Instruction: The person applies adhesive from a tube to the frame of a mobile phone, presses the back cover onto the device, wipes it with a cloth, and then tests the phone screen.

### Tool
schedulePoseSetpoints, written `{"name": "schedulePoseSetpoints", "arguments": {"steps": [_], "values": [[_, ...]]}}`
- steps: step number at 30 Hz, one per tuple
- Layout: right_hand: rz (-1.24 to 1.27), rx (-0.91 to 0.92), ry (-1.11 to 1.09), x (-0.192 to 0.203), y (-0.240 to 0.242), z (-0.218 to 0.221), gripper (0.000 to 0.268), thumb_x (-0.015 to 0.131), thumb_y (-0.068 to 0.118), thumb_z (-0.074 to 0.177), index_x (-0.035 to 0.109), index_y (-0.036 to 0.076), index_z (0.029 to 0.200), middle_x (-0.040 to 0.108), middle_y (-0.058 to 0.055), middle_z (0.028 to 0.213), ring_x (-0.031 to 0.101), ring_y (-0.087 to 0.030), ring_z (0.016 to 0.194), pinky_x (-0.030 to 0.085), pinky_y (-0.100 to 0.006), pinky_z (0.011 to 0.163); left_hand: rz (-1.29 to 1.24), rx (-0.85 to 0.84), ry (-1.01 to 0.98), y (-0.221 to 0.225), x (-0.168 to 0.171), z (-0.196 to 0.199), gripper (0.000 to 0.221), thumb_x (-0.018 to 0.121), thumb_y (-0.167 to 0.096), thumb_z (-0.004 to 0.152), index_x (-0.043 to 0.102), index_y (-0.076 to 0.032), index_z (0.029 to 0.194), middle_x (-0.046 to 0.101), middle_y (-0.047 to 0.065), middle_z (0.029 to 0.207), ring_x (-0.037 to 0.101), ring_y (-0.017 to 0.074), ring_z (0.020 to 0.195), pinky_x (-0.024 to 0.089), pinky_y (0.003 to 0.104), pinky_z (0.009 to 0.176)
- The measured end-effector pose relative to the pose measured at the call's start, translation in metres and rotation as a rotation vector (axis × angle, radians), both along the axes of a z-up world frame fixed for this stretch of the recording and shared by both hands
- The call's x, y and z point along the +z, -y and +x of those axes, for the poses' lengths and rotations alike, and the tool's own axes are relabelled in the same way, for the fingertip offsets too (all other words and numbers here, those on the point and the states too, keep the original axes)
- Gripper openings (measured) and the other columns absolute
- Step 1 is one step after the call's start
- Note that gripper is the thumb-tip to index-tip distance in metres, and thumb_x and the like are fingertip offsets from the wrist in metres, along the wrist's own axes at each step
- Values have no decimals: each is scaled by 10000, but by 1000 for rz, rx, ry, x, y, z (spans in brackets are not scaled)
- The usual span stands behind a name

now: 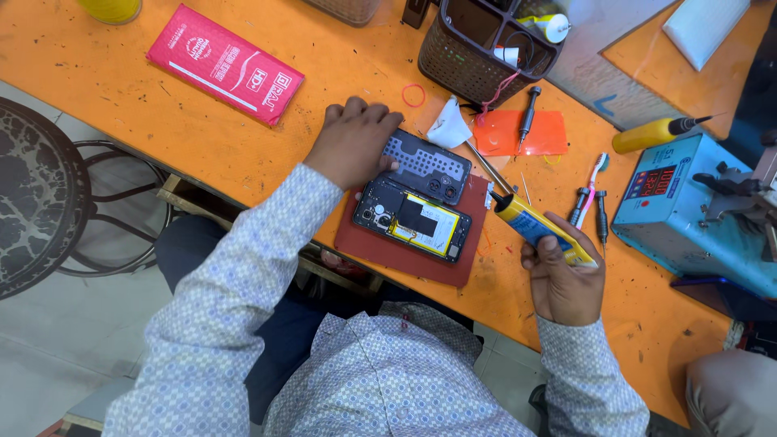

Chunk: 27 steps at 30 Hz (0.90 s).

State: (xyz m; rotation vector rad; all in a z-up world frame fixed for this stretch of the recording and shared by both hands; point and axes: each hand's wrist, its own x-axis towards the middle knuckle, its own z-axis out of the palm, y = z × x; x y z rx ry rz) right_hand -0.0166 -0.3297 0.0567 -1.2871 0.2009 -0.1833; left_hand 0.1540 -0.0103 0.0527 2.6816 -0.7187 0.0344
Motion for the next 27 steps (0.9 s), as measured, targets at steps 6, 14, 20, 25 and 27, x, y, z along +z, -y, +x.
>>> {"name": "schedulePoseSetpoints", "arguments": {"steps": [6,14,20,25,27], "values": [[-144,7,6,4,-5,0,380,715,101,998,632,-79,1323,705,-171,1093,690,-224,879,576,-342,753,-249,48,9,-34,3,18,245,831,-315,881,749,-125,1011,674,112,1034,633,350,1018,505,510,842],[-1087,338,398,35,-70,49,262,739,-12,966,720,36,1224,745,-131,1027,719,-206,890,556,-299,777,-1612,92,-517,-60,-54,-30,374,704,-58,973,521,-2,1294,698,123,1182,718,186,1052,633,358,969],[-1188,436,527,37,-109,77,251,745,-44,943,733,47,1177,746,-125,1003,738,-230,904,573,-318,768,-2012,92,-785,-58,-71,-33,549,471,54,884,435,-28,1425,643,142,1247,716,205,1086,636,414,974],[-1223,451,532,28,-119,85,236,741,-62,938,740,44,1148,734,-116,963,729,-229,876,575,-327,757,-2134,-16,-742,-63,-66,-34,489,434,7,966,429,-52,1451,650,116,1275,698,199,1134,620,434,1011],[-1242,458,558,26,-120,87,244,732,-73,934,737,45,1147,730,-118,984,730,-232,897,581,-329,774,-2197,-30,-730,-64,-70,-32,381,467,-22,1028,473,-14,1409,655,118,1268,696,212,1138,621,450,1021]]}}
